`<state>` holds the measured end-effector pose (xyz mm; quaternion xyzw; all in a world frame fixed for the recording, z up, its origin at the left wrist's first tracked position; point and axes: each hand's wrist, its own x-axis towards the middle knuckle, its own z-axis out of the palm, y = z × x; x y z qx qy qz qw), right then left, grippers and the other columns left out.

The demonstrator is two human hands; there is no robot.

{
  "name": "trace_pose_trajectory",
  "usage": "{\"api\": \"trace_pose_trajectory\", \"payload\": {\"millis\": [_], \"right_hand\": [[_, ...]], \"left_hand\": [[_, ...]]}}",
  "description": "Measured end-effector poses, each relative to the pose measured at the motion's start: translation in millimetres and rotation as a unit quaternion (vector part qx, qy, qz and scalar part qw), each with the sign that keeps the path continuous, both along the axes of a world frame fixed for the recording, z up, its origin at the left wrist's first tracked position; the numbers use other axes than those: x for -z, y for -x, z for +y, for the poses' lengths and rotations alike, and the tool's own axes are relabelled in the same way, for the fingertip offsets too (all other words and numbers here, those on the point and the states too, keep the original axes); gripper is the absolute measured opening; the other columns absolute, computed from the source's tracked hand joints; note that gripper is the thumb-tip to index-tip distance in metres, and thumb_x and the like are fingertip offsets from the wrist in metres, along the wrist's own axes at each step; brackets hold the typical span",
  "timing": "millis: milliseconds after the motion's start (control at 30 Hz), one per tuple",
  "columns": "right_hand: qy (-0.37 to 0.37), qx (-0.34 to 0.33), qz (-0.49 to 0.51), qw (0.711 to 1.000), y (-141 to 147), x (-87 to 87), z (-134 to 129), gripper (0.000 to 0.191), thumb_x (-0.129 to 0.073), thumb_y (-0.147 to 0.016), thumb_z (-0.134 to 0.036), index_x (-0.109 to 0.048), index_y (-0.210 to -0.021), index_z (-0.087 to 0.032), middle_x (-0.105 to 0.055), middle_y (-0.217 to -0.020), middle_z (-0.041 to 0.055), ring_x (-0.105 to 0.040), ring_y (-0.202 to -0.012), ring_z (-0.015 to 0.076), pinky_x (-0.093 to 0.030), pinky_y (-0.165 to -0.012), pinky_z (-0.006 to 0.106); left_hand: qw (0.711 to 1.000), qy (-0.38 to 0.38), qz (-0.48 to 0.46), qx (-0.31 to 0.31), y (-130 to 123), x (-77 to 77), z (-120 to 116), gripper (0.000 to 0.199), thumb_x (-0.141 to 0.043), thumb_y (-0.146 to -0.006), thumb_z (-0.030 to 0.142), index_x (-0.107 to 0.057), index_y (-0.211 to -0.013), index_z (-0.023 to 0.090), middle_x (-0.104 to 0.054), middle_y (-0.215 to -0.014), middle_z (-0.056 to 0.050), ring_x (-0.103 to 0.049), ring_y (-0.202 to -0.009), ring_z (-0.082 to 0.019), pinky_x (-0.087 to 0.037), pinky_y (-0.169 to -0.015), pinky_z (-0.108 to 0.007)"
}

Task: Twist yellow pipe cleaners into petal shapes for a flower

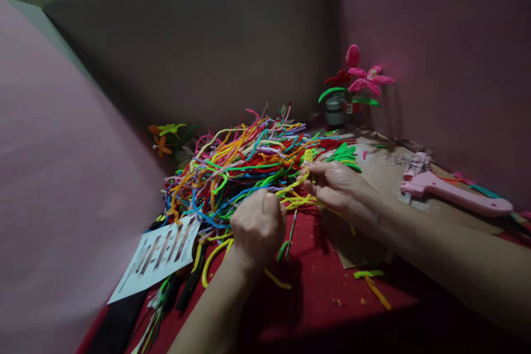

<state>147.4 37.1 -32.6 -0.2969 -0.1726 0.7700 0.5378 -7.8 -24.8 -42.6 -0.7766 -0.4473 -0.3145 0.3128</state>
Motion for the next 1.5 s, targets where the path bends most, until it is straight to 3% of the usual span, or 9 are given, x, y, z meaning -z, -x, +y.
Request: {"api": "trace_pose_trajectory", "payload": {"millis": [133, 300, 400, 567, 733, 1000, 1300, 1400, 1500], "right_hand": [[0.003, 0.012, 0.009, 1.0, -3, -2.4, 2, 0.022, -0.047, -0.071, 0.002, -0.051, -0.058, -0.015, -0.053, -0.054, 0.0008, -0.051, -0.051, 0.0084, -0.048, -0.044, 0.018], [-0.009, -0.006, 0.026, 1.0, -4, -3.7, 4, 0.024, -0.045, -0.07, 0.005, -0.051, -0.057, -0.014, -0.053, -0.054, -0.0001, -0.052, -0.049, 0.0083, -0.049, -0.044, 0.019], [-0.011, -0.012, 0.012, 1.0, -3, -3.6, 2, 0.022, -0.046, -0.072, 0.003, -0.052, -0.058, -0.013, -0.053, -0.053, 0.0, -0.051, -0.049, 0.0079, -0.049, -0.044, 0.018], [-0.03, -0.022, -0.003, 0.999, -3, -0.7, 1, 0.018, -0.048, -0.071, 0.003, -0.052, -0.062, -0.012, -0.054, -0.055, 0.0003, -0.051, -0.049, 0.0069, -0.047, -0.042, 0.015], [-0.043, -0.027, -0.003, 0.999, -3, -0.5, 1, 0.021, -0.046, -0.074, 0.001, -0.05, -0.059, -0.013, -0.053, -0.052, -0.0002, -0.051, -0.047, 0.0073, -0.048, -0.043, 0.018], [-0.061, -0.024, -0.019, 0.998, -2, 3.0, 4, 0.019, -0.048, -0.073, 0.0, -0.049, -0.061, -0.014, -0.053, -0.052, 0.0, -0.05, -0.046, 0.008, -0.047, -0.042, 0.018], [-0.114, 0.0, -0.098, 0.989, -4, -1.3, 3, 0.024, -0.047, -0.075, -0.001, -0.046, -0.055, -0.013, -0.05, -0.046, -0.0005, -0.05, -0.039, 0.0089, -0.044, -0.037, 0.019], [-0.086, 0.005, -0.113, 0.99, -4, -3.8, 5, 0.023, -0.046, -0.076, -0.002, -0.047, -0.057, -0.013, -0.05, -0.046, -0.0005, -0.051, -0.04, 0.0092, -0.044, -0.036, 0.018], [-0.051, 0.008, -0.113, 0.992, -4, -5.3, 6, 0.022, -0.046, -0.078, -0.003, -0.048, -0.058, -0.013, -0.05, -0.046, -0.0008, -0.051, -0.041, 0.0088, -0.044, -0.036, 0.017]], "left_hand": [[0.947, 0.251, -0.183, 0.088, -2, -3.5, 3, 0.015, -0.05, -0.078, 0.019, -0.051, -0.064, 0.016, -0.05, -0.057, 0.001, -0.046, -0.052, -0.009, -0.035, -0.051, -0.021], [0.588, 0.595, -0.506, 0.211, -3, -12.8, 5, 0.024, -0.053, -0.079, 0.035, -0.057, -0.085, 0.012, -0.06, -0.069, -0.004, -0.052, -0.048, -0.009, -0.04, -0.039, -0.019], [0.457, 0.627, -0.582, 0.243, 2, -14.7, 8, 0.037, -0.046, -0.081, 0.043, -0.059, -0.078, 0.008, -0.061, -0.066, -0.007, -0.054, -0.044, -0.01, -0.04, -0.032, -0.018], [0.341, 0.674, -0.606, 0.248, 6, -16.4, 11, 0.044, -0.04, -0.083, 0.045, -0.06, -0.071, 0.007, -0.055, -0.053, -0.002, -0.044, -0.029, -0.007, -0.037, -0.024, -0.018], [0.303, 0.672, -0.625, 0.256, 6, -20.7, 7, 0.019, -0.048, -0.079, 0.022, -0.058, -0.07, 0.008, -0.049, -0.052, 0.002, -0.036, -0.029, -0.002, -0.034, -0.023, -0.014], [0.324, 0.678, -0.609, 0.256, 8, -17.8, 8, 0.013, -0.047, -0.074, 0.014, -0.053, -0.062, 0.011, -0.042, -0.048, 0.004, -0.023, -0.028, 0.0, -0.029, -0.023, -0.013], [0.51, 0.656, -0.539, 0.141, -5, -8.6, 4, 0.018, -0.053, -0.069, 0.022, -0.043, -0.056, 0.017, -0.031, -0.036, 0.009, -0.019, -0.027, -0.004, -0.022, -0.024, -0.016], [0.627, 0.615, -0.468, 0.103, -8, -13.4, -3, 0.023, -0.051, -0.072, 0.026, -0.038, -0.055, 0.018, -0.031, -0.041, 0.008, -0.024, -0.032, -0.005, -0.023, -0.03, -0.017], [0.816, 0.465, -0.333, 0.081, -12, -12.8, -9, 0.026, -0.047, -0.077, 0.023, -0.035, -0.055, 0.018, -0.032, -0.049, 0.006, -0.031, -0.043, -0.006, -0.026, -0.042, -0.019]]}}
